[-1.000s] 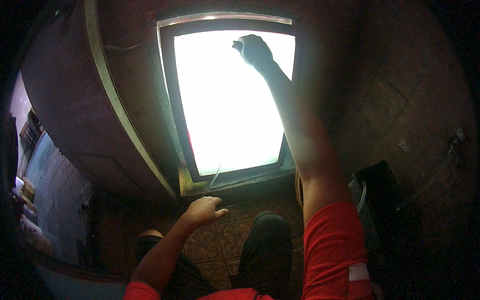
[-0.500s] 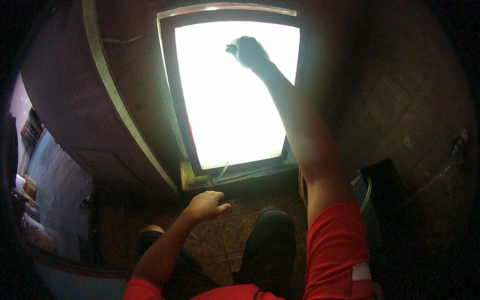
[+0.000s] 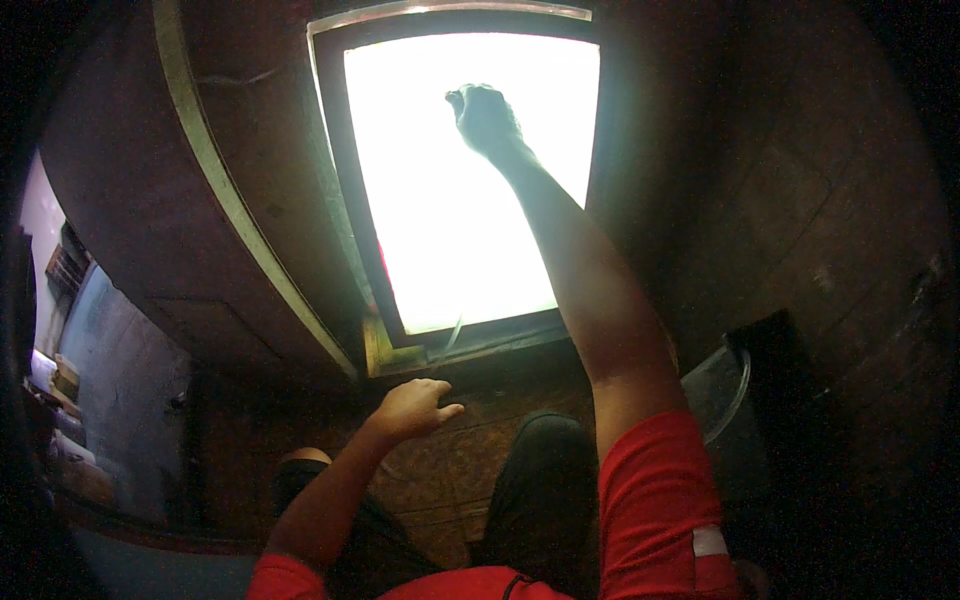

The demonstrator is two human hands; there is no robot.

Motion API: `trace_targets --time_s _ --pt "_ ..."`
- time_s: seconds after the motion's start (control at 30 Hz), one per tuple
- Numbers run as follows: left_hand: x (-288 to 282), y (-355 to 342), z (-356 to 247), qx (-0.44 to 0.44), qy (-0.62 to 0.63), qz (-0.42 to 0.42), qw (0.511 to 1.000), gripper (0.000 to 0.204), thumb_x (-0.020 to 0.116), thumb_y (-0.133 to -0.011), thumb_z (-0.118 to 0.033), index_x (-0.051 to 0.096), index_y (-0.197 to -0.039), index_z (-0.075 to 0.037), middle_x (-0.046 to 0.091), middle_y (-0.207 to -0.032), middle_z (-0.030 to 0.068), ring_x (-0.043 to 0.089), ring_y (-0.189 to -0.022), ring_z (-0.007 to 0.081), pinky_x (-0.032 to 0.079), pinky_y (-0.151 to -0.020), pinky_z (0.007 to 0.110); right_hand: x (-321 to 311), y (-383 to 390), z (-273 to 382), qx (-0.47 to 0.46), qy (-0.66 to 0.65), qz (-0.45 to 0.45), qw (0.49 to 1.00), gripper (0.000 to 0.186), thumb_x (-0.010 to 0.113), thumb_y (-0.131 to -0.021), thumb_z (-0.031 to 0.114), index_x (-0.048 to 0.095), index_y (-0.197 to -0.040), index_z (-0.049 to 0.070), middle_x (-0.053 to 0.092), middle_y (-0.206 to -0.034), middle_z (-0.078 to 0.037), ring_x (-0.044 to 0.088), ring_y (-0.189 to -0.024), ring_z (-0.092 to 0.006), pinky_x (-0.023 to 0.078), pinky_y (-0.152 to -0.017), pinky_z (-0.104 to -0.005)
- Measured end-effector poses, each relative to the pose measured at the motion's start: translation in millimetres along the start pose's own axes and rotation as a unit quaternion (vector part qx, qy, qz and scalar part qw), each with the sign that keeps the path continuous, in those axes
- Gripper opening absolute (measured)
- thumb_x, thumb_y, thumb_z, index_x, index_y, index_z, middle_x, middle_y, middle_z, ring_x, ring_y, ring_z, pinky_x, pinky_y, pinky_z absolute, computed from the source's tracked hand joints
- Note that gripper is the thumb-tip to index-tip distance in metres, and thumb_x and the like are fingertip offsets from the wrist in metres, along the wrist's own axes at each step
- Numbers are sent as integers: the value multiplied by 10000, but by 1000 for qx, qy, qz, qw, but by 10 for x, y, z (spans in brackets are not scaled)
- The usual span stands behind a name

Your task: The person cleans a screen-printing frame by applying a cleaning solution with a small cloth while it is over a light box, then rinses it with water from a bucket using a small orange pitcher in a wash area.

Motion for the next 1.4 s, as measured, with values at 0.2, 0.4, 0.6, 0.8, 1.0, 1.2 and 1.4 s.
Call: trace_targets --time_s 0.2,0.4,0.6,0.8,1.0,1.2,1.4 --pt "-1 -6 -22 -12 -7 8 1000 568 571 -860 -443 524 -1220 -6 572 -1194 172 538 -1123 299 425 -938 401 -91 -131 -166 92 -27 24 995 386 422 -947 346 606 -906 9 638 -853 -198 623 -830 -355 499 -747 -441" --pt "8 -17 1 -14 -2 10 1000 563 571 -862 -435 523 -1221 -4 567 -1202 176 535 -1127 299 423 -940 402 -129 -188 -143 111 -78 14 991 414 442 -943 359 633 -1000 -4 658 -852 -173 632 -857 -287 484 -782 -393" --pt "6 -25 -35 -11 0 12 1000 566 573 -862 -431 520 -1224 1 563 -1209 177 534 -1128 301 420 -944 401 -41 -184 -197 120 -60 43 990 394 468 -935 364 660 -967 22 667 -825 -144 642 -811 -261 494 -768 -366" --pt "6 -17 -38 -17 3 21 1000 568 573 -864 -422 512 -1230 7 553 -1223 179 527 -1137 305 414 -953 401 -9 -134 -136 104 -74 58 990 367 481 -935 345 658 -973 25 657 -770 -130 634 -759 -245 499 -739 -366" --pt "-8 -22 -66 -16 1 25 1000 571 572 -866 -419 506 -1232 15 549 -1227 182 523 -1144 305 414 -955 402 26 47 -40 58 -89 71 992 387 482 -936 357 653 -976 12 653 -757 -133 634 -752 -239 497 -743 -370" --pt "17 -28 -30 -15 -4 20 1000 573 577 -861 -429 512 -1230 4 555 -1217 182 528 -1136 304 420 -949 403 -51 -16 -71 92 -96 45 990 387 509 -925 366 659 -954 10 638 -696 -104 619 -673 -214 499 -693 -359" --pt "29 -44 -24 -12 -3 21 1000 572 579 -856 -439 527 -1211 7 574 -1187 181 541 -1116 307 430 -933 404 -108 24 -114 132 -92 64 985 360 528 -910 338 663 -965 8 667 -802 -149 648 -780 -268 496 -738 -361"
Point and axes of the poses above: each hand's wrist, its own y-axis away from the middle knuckle, its own x-axis out of the palm, z = x × y, the point moved 4 cm from there along -y, towards the middle knuckle
